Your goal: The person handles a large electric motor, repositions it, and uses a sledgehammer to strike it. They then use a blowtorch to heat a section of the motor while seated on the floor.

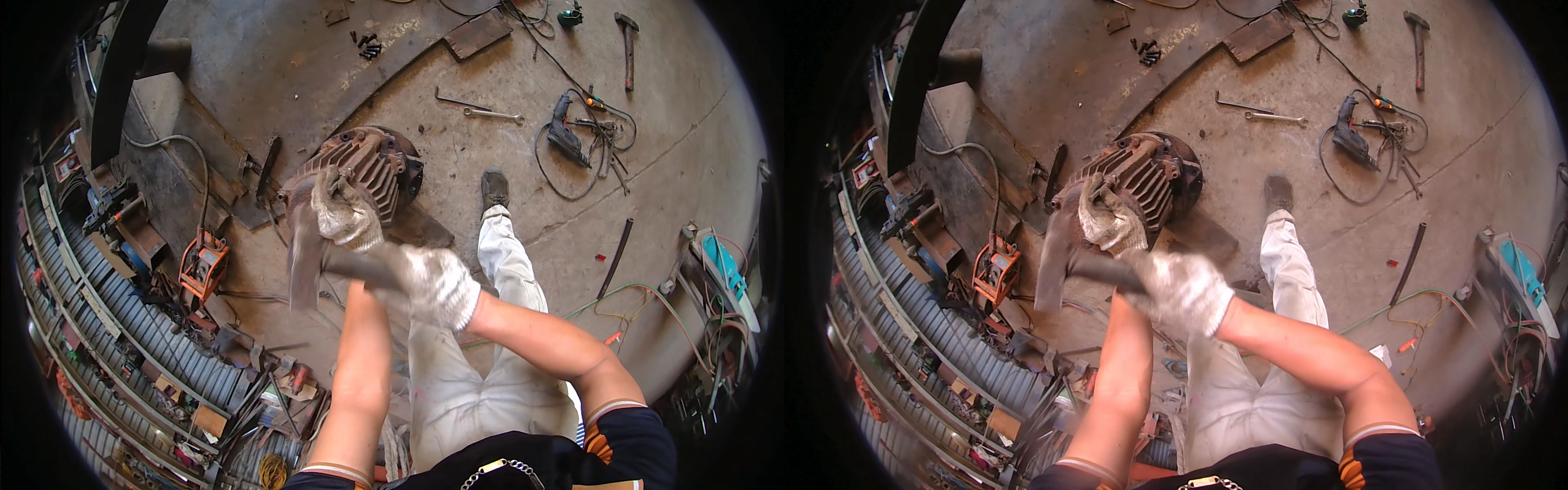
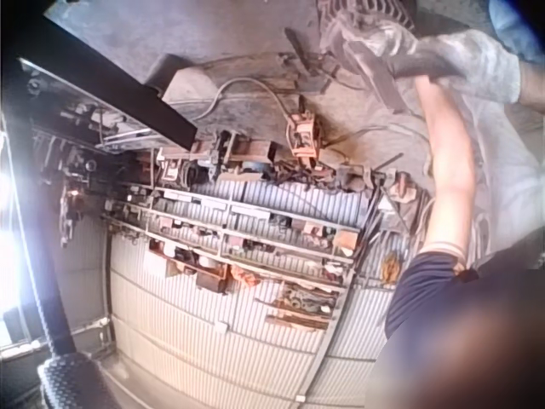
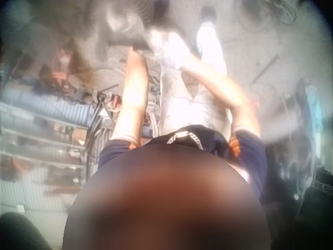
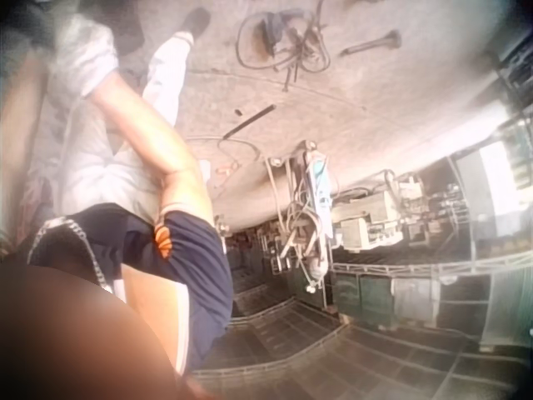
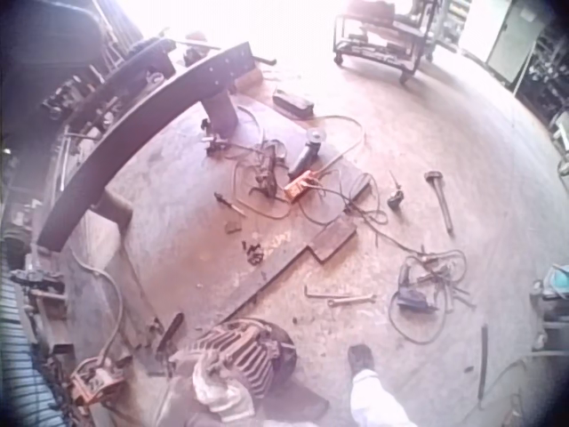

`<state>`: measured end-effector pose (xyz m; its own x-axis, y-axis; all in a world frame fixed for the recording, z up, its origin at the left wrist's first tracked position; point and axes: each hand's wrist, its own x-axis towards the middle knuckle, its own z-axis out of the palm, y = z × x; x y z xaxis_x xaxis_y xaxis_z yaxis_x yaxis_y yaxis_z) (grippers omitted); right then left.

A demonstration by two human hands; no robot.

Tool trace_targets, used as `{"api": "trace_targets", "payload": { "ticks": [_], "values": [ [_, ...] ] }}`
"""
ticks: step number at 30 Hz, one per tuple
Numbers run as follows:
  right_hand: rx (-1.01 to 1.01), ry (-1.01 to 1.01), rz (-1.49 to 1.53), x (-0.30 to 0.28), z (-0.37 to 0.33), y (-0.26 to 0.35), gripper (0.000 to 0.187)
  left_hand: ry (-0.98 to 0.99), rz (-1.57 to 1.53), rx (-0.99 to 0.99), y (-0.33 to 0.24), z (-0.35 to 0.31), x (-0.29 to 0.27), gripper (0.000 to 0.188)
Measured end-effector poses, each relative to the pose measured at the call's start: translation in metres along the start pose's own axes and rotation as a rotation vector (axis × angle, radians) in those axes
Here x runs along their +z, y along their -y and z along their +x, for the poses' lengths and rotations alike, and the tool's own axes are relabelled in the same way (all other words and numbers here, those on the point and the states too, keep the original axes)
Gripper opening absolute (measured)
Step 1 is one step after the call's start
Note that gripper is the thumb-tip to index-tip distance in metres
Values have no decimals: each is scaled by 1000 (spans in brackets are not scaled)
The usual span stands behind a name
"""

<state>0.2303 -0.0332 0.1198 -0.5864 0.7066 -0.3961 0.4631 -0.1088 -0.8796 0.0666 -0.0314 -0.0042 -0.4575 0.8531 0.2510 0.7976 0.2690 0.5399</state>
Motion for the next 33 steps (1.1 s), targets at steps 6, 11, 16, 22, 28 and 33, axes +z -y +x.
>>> {"api": "trace_targets", "payload": {
  "ticks": [6,11,16,22,28,33],
  "values": [
    [22,100,45,-2,-2,-2,57,2,22,20,0,2,1,30],
    [189,-6,-152,-3,9,-4,57,-5,44,28,1,2,2,30],
    [-2,76,52,-9,-2,14,49,-4,72,29,-1,1,1,31],
    [186,-12,-175,-12,11,8,46,0,119,44,-2,4,3,31],
    [-59,71,-22,-14,-4,21,48,9,188,43,-3,1,5,32],
    [237,33,-67,-18,13,16,50,12,232,54,-7,5,4,33]
  ]
}}
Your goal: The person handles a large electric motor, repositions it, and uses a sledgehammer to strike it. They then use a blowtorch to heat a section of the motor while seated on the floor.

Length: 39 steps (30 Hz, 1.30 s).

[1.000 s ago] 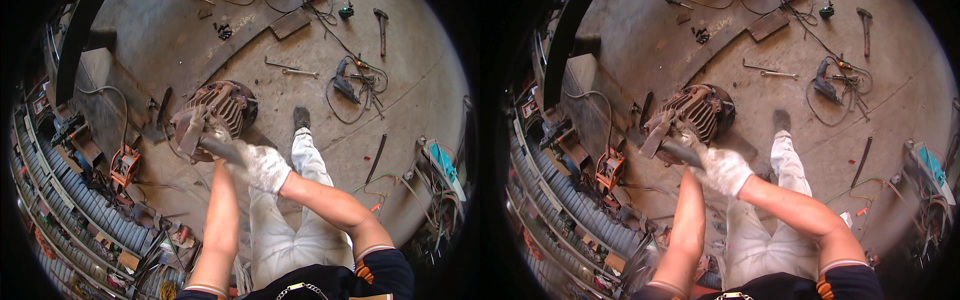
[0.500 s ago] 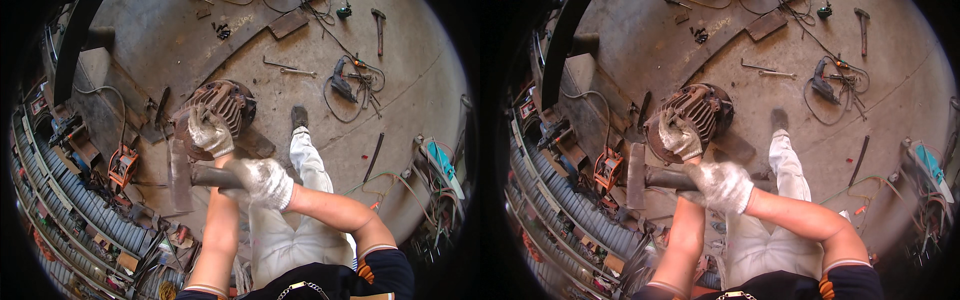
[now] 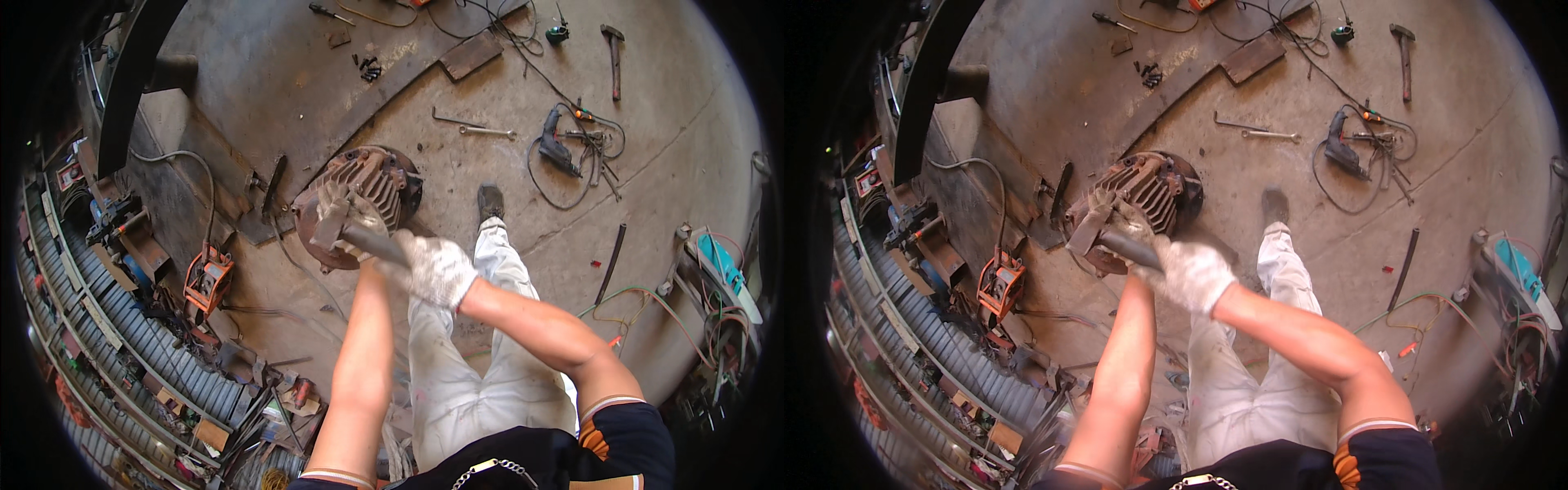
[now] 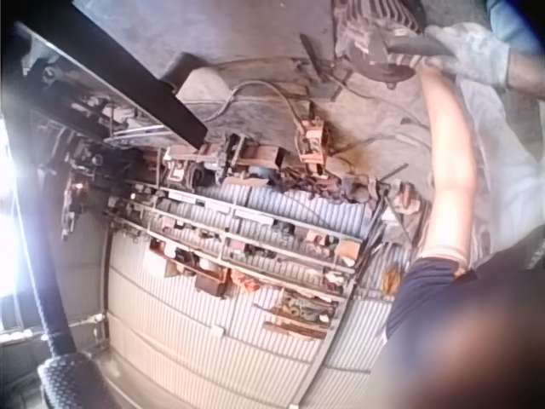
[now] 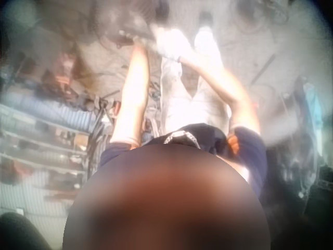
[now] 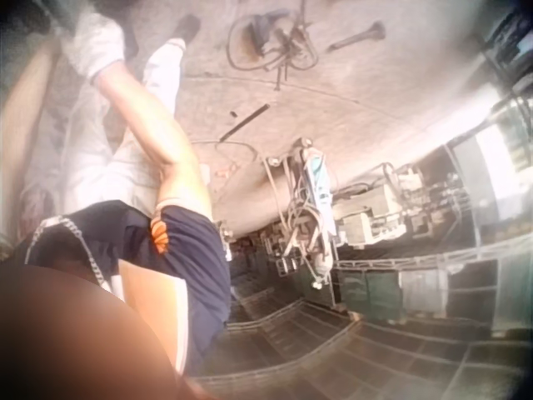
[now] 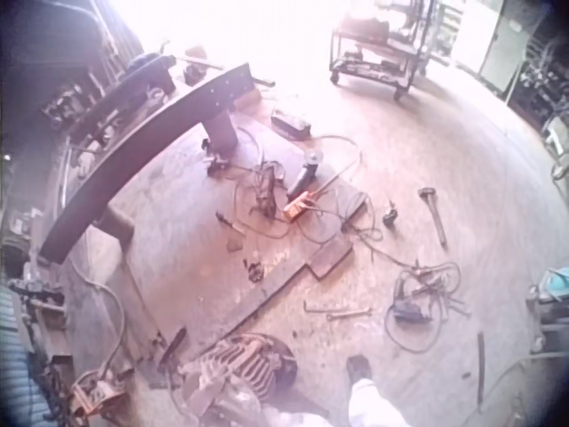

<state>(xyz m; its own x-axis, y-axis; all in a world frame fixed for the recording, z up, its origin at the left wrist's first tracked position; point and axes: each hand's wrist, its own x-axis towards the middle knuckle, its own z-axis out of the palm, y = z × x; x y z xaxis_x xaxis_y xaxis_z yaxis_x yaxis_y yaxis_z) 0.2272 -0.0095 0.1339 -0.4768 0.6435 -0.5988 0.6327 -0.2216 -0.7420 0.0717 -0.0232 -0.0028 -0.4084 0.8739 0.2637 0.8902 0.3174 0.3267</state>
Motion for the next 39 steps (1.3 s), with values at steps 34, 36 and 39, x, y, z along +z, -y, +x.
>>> {"api": "trace_targets", "payload": {
  "ticks": [34,36,39],
  "values": [
    [161,-4,87,4,-9,9,57,503,142,-203,33,-15,33,54],
    [10,-247,-18,8,-20,16,55,361,-396,-331,28,-14,26,59],
    [146,-263,113,7,-36,24,51,212,8,-38,21,-25,1,72]
  ]
}}
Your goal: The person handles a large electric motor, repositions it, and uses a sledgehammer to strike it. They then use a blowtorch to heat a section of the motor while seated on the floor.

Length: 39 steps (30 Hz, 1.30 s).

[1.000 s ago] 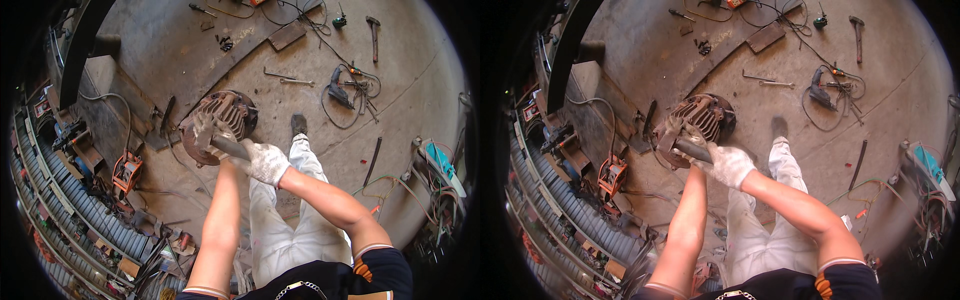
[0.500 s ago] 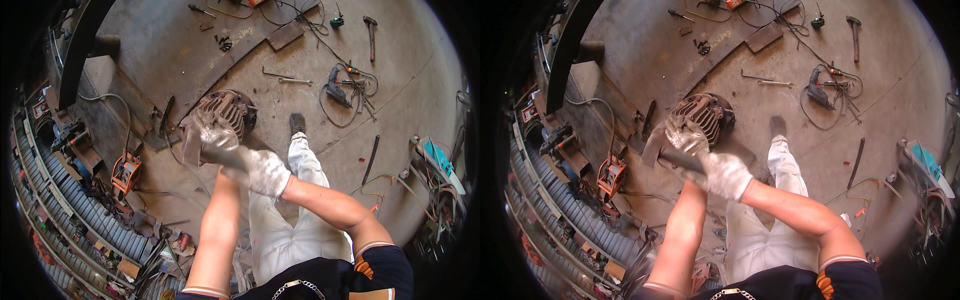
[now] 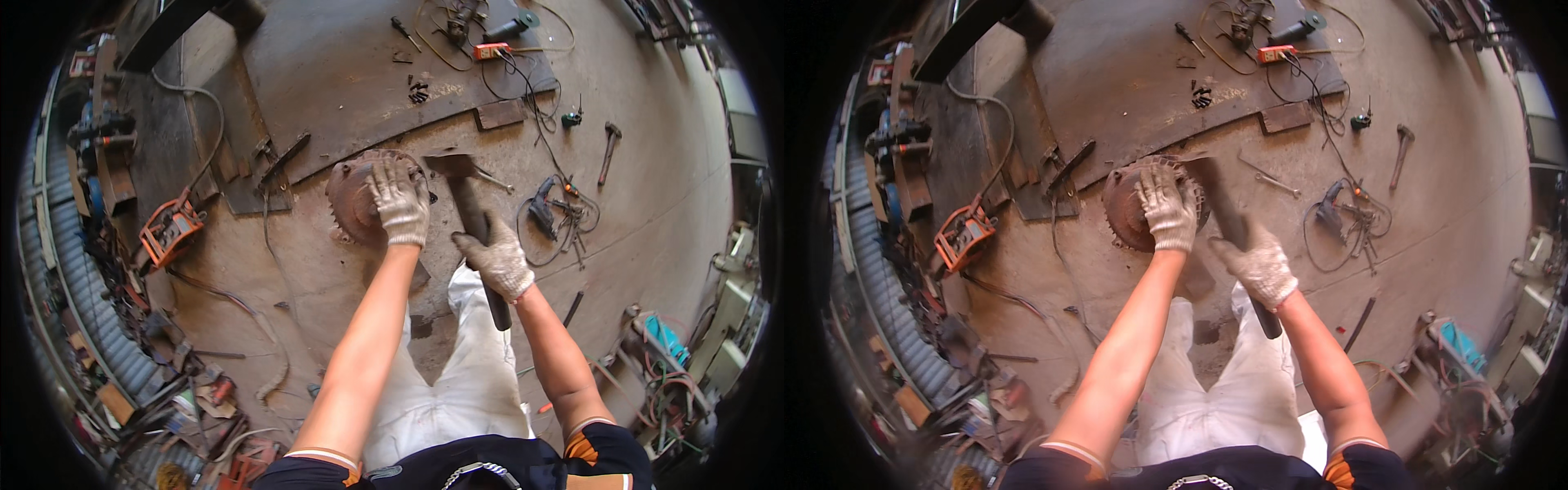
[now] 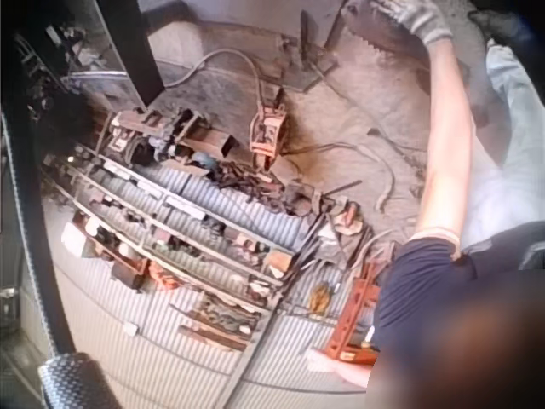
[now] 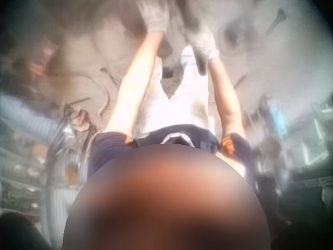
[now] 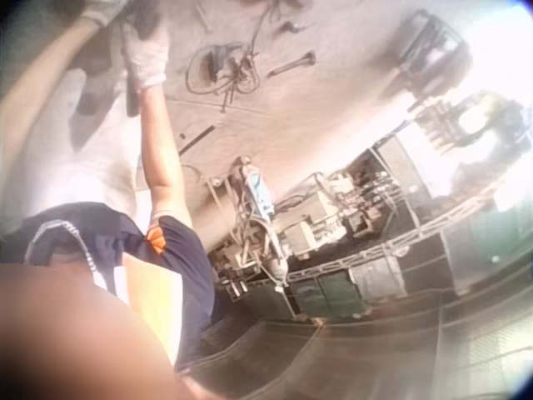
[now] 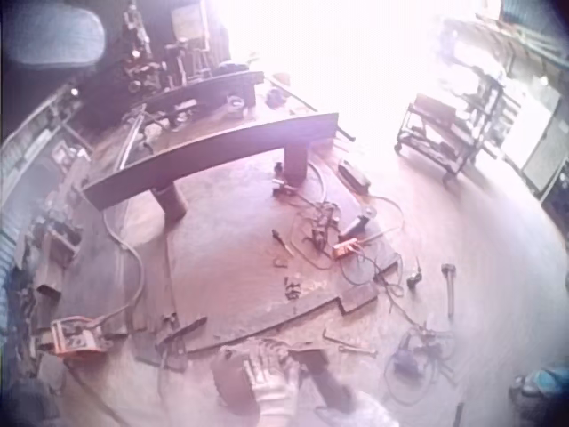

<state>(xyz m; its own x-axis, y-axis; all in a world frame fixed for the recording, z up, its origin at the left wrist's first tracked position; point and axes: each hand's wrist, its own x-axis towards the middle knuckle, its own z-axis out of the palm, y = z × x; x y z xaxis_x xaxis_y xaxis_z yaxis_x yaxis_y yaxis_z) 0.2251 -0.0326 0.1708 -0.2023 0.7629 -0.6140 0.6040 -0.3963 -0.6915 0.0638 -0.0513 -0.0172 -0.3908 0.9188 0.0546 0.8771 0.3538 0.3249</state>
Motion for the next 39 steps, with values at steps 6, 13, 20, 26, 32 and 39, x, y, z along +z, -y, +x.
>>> {"api": "trace_targets", "payload": {
  "ticks": [6,13,20,26,32,39],
  "values": [
    [143,-234,-198,24,-28,-9,50,-103,-12,-217,52,-32,-53,90],
    [-183,-298,-48,70,-27,-8,36,163,85,-310,52,-18,-29,89],
    [-133,-197,20,47,-6,9,27,39,106,-282,52,-23,-30,81],
    [-792,-319,220,32,-18,-4,35,76,140,-302,50,-20,-30,81],
    [-448,-322,-503,43,22,-22,47,51,140,-282,52,-17,-32,81],
    [-378,-279,-193,36,-7,-17,44,57,137,-288,52,-22,-27,80]
  ]
}}
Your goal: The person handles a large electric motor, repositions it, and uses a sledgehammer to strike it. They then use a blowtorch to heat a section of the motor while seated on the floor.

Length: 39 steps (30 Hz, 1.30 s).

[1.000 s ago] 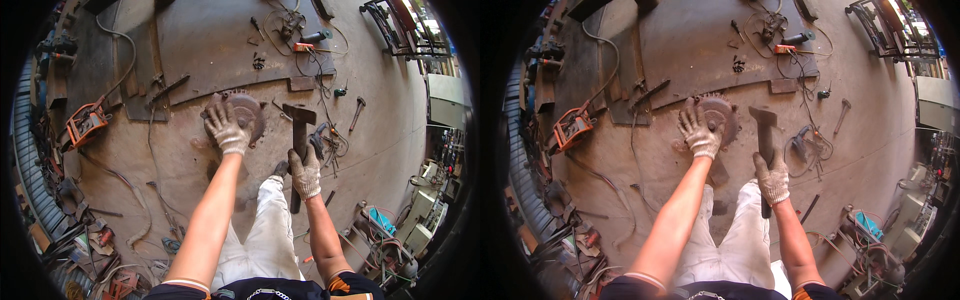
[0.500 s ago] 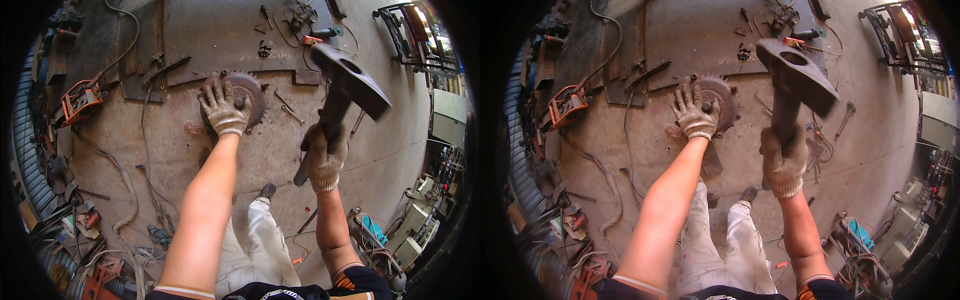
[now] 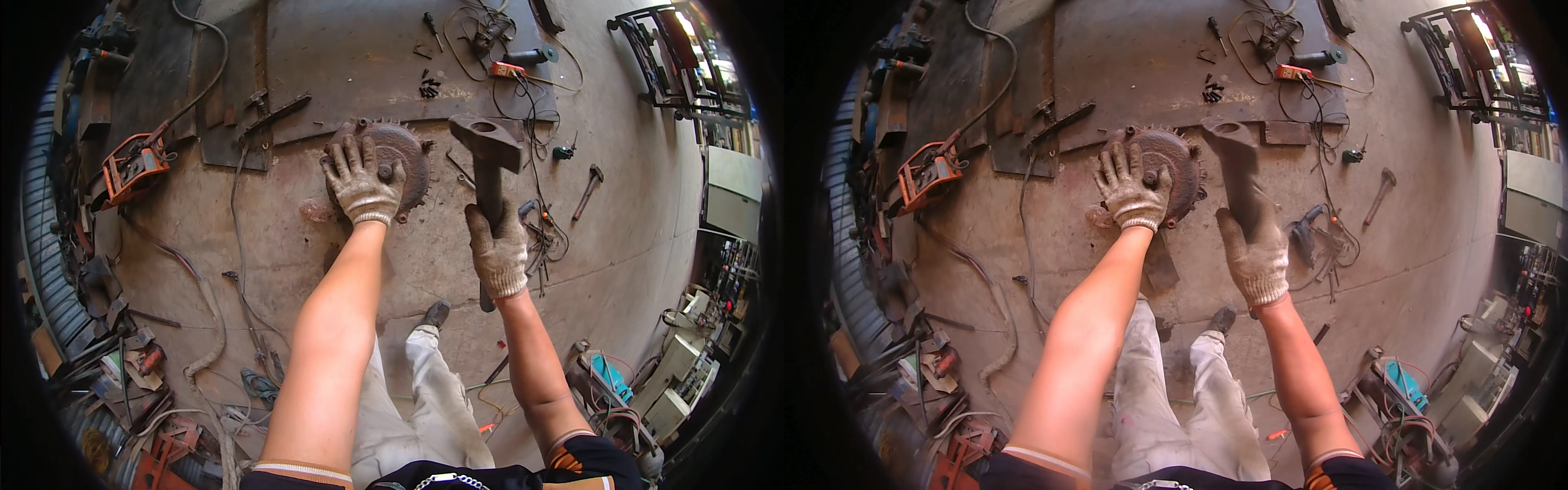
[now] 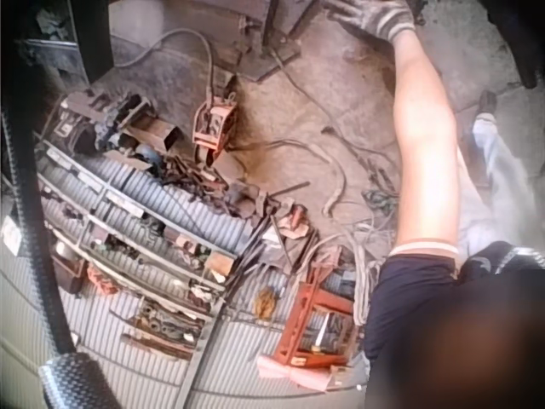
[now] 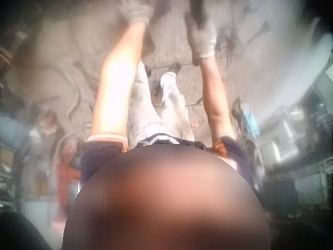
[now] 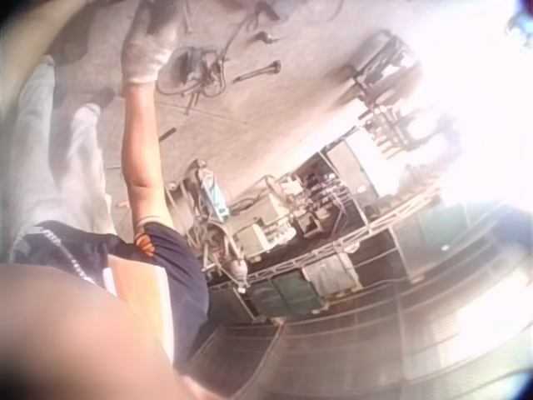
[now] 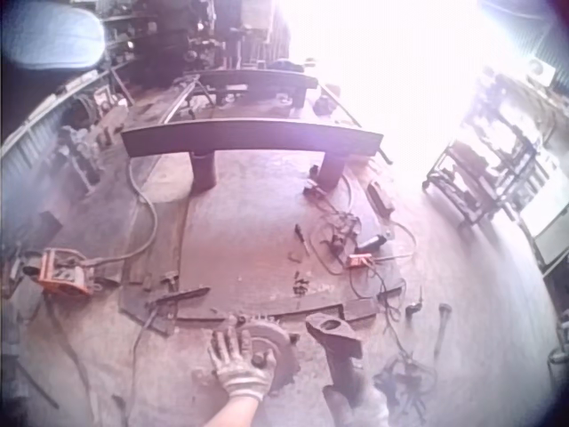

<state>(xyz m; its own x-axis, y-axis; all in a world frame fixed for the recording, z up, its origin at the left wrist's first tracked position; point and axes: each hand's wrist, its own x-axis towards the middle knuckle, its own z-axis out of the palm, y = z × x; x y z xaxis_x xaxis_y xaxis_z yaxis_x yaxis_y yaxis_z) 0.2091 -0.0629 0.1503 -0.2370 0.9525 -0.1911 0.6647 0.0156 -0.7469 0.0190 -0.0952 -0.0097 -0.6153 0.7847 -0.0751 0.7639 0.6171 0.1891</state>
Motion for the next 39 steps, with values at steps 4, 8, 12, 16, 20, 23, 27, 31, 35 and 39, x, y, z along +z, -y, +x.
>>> {"api": "trace_targets", "payload": {
  "ticks": [4,8,12,16,20,23,27,31,35,39],
  "values": [
    [118,138,-333,16,22,2,45,-22,-24,6,1,1,1,81],
    [103,130,-39,-8,21,26,42,16,-38,-7,0,2,-1,81],
    [-248,-86,198,-34,-1,40,40,-35,3,4,-1,1,-4,79],
    [-592,-219,45,-4,8,21,35,51,-10,-13,-1,2,-6,78],
    [-72,-69,-184,8,27,17,37,19,33,12,0,8,-9,78],
    [125,7,189,-18,23,28,35,104,50,2,-1,7,-8,77],
    [-171,-65,3,-18,15,24,39,7,-8,-7,-2,2,-3,78],
    [160,152,5,8,9,-2,43,-16,30,15,0,1,-1,79],
    [48,191,-82,21,21,3,40,35,3,6,0,3,-4,78],
    [166,181,179,-13,17,42,33,45,12,4,0,4,-6,77]
  ]
}}
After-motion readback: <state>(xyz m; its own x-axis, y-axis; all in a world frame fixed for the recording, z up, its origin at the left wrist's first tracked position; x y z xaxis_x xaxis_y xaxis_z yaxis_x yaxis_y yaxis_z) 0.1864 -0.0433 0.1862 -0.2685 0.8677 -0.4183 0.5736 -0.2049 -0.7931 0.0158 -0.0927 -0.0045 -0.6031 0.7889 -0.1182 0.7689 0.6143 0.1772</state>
